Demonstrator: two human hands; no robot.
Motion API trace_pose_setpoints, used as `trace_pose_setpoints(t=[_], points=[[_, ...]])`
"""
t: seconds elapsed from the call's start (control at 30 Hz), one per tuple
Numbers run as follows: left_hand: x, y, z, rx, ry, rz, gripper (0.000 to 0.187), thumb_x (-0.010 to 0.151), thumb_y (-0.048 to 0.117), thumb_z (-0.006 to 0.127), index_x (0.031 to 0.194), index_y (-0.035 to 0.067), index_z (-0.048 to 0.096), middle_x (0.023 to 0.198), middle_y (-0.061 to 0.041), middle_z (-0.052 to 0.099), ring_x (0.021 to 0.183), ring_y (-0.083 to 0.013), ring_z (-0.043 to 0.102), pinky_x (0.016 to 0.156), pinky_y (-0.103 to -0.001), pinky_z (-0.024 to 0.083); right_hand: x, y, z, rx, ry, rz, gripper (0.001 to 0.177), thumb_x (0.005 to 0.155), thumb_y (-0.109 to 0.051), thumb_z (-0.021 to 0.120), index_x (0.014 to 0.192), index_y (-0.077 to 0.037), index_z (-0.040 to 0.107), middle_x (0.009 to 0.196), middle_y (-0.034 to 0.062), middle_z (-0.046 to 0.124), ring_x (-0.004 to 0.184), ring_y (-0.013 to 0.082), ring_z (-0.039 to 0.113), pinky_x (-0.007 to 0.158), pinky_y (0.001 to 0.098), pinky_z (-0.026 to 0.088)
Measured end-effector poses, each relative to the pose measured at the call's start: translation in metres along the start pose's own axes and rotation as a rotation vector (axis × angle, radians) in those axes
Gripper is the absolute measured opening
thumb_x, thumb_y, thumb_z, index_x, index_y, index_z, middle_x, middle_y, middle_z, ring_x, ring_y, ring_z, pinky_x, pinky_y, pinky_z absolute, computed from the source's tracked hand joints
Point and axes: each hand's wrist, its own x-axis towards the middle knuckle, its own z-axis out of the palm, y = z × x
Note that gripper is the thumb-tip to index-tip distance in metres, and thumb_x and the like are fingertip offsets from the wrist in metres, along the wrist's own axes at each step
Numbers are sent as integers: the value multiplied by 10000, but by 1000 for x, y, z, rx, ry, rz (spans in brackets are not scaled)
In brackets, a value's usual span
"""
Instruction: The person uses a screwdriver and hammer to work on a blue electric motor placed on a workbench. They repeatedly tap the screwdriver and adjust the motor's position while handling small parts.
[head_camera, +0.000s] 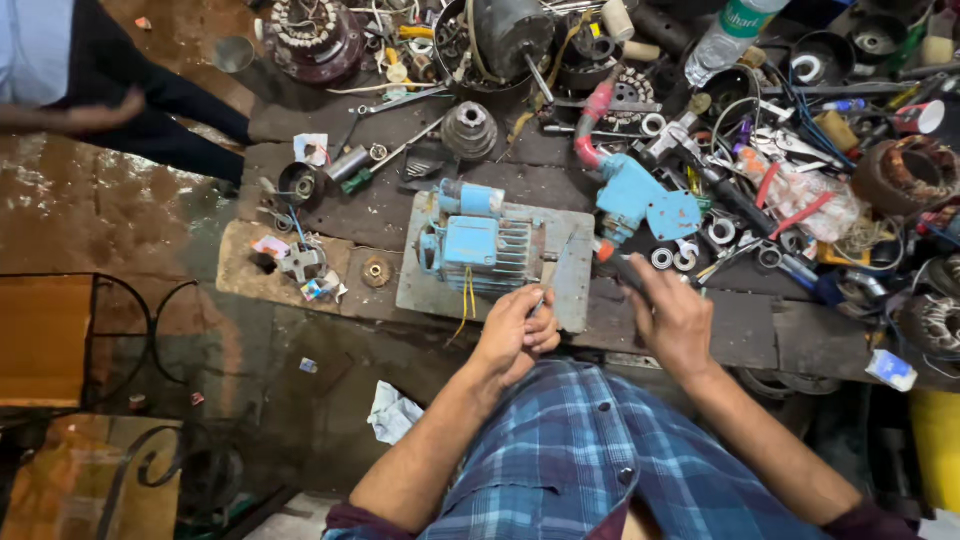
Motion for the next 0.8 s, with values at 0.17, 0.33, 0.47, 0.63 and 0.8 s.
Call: trace_pose_setpoints(t=[0.17,0.33,0.47,0.63,0.8], points=[[-4,-4,-5,-51,-21,5,171,1083,164,455,1020,42,557,569,61,318,458,-64,314,468,-256,286,2,7,0,-75,-31,-128,547,806,-186,824,1328,-130,668,853,100,630,672,282,622,588,424,492],[-3,-3,-6,-125,-85,-2,179,1079,166,449,1027,37,562,571,62,304,464,-66,305,473,-259,284,6,11,-1,-40,-14,-240,583,747,-160,807,1316,-145,680,890,80,655,692,270,633,611,418,504],[7,-3,-5,19,-53,43,186,1079,168,458,1012,39,573,557,65,330,453,-66,313,468,-270,282,6,18,6,-33,28,-137,505,819,-172,812,1301,-87,689,831,111,616,668,287,602,602,427,489],[-6,0,-3,903,134,383,203,1098,161,518,1025,11,634,644,-18,483,520,-135,435,487,-328,334,16,55,8,-53,125,214,297,1019,-69,735,1313,-93,698,967,161,678,804,308,674,709,416,514],[-31,16,0,1686,263,899,137,992,174,637,983,38,653,750,-142,661,644,-326,659,593,-423,483,-1,60,-6,111,148,-5,339,991,-95,703,1327,-97,660,1191,185,725,985,324,727,833,398,577]])
